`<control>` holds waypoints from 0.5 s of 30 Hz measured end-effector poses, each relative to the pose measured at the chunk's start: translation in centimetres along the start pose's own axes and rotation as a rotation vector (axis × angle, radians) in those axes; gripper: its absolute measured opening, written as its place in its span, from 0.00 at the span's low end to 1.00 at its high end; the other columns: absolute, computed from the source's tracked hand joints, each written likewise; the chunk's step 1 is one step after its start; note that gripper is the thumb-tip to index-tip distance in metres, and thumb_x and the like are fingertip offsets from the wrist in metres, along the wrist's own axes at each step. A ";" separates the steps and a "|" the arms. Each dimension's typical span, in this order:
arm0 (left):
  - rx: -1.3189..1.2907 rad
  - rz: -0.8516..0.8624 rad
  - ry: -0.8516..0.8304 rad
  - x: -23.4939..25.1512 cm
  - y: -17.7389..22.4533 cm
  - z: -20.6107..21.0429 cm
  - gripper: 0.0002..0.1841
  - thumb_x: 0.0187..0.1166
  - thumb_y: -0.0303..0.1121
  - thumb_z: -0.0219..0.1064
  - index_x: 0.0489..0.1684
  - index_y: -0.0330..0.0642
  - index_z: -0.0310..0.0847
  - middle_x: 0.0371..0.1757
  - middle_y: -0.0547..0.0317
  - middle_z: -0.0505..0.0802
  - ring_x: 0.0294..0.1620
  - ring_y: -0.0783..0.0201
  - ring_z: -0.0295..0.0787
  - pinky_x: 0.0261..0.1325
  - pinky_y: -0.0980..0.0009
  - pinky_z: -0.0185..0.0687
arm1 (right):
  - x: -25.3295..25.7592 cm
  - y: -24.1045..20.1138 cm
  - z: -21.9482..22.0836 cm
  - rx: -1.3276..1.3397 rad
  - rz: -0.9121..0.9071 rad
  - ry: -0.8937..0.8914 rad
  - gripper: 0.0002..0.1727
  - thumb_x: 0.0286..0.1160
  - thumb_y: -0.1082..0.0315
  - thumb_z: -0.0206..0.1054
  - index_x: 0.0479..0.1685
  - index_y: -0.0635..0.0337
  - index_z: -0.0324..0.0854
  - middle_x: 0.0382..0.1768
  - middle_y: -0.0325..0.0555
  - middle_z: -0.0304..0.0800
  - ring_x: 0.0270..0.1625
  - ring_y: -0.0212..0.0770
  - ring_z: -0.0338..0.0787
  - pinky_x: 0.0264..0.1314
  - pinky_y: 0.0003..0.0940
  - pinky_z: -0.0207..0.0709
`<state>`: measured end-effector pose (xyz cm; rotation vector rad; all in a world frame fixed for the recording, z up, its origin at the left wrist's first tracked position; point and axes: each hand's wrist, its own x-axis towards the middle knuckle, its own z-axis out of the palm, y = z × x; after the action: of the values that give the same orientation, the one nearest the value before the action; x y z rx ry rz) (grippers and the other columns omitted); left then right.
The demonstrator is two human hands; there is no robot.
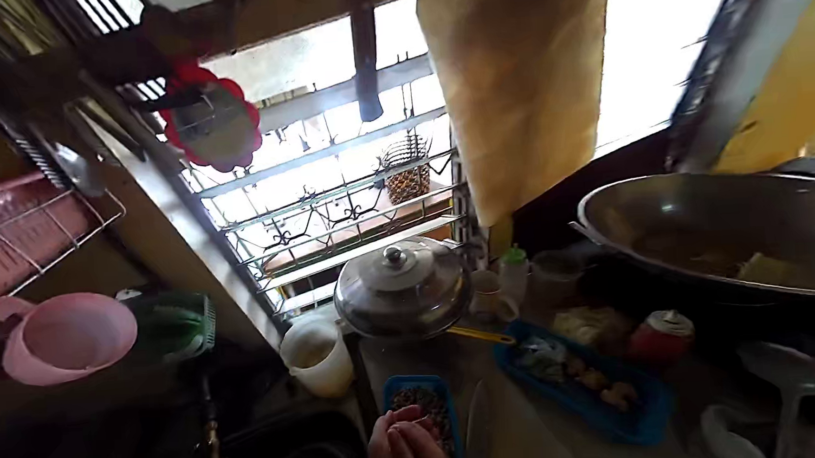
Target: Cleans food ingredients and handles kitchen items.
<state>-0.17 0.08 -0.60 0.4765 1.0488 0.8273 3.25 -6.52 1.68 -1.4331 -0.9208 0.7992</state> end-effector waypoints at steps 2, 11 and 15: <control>-0.035 0.069 -0.141 3.5 -2.7 -3.0 0.31 0.94 0.41 0.31 0.55 0.29 0.82 0.40 0.46 0.95 0.42 0.55 0.95 0.48 0.60 0.91 | 0.6 1.1 0.0 -0.028 0.027 -0.038 0.19 0.85 0.68 0.55 0.53 0.78 0.87 0.56 0.62 0.90 0.65 0.43 0.86 0.77 0.36 0.72; 0.119 0.169 -0.242 2.2 -1.4 -2.6 0.26 0.88 0.31 0.33 0.38 0.32 0.83 0.34 0.55 0.94 0.41 0.64 0.93 0.52 0.68 0.88 | 2.1 8.4 1.0 -0.073 -0.343 0.111 0.20 0.84 0.63 0.59 0.36 0.71 0.91 0.43 0.60 0.95 0.57 0.52 0.93 0.71 0.49 0.80; -0.047 0.019 -0.319 4.6 -1.9 -4.2 0.25 0.86 0.32 0.37 0.35 0.37 0.86 0.32 0.52 0.95 0.38 0.61 0.95 0.45 0.68 0.90 | 3.3 10.6 2.4 -0.106 -0.401 0.147 0.19 0.84 0.62 0.58 0.31 0.62 0.91 0.33 0.46 0.94 0.47 0.41 0.92 0.61 0.40 0.82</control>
<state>-2.07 2.40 -6.32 0.5592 0.7303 0.7620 3.52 -2.41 -8.94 -1.3187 -1.1027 0.3473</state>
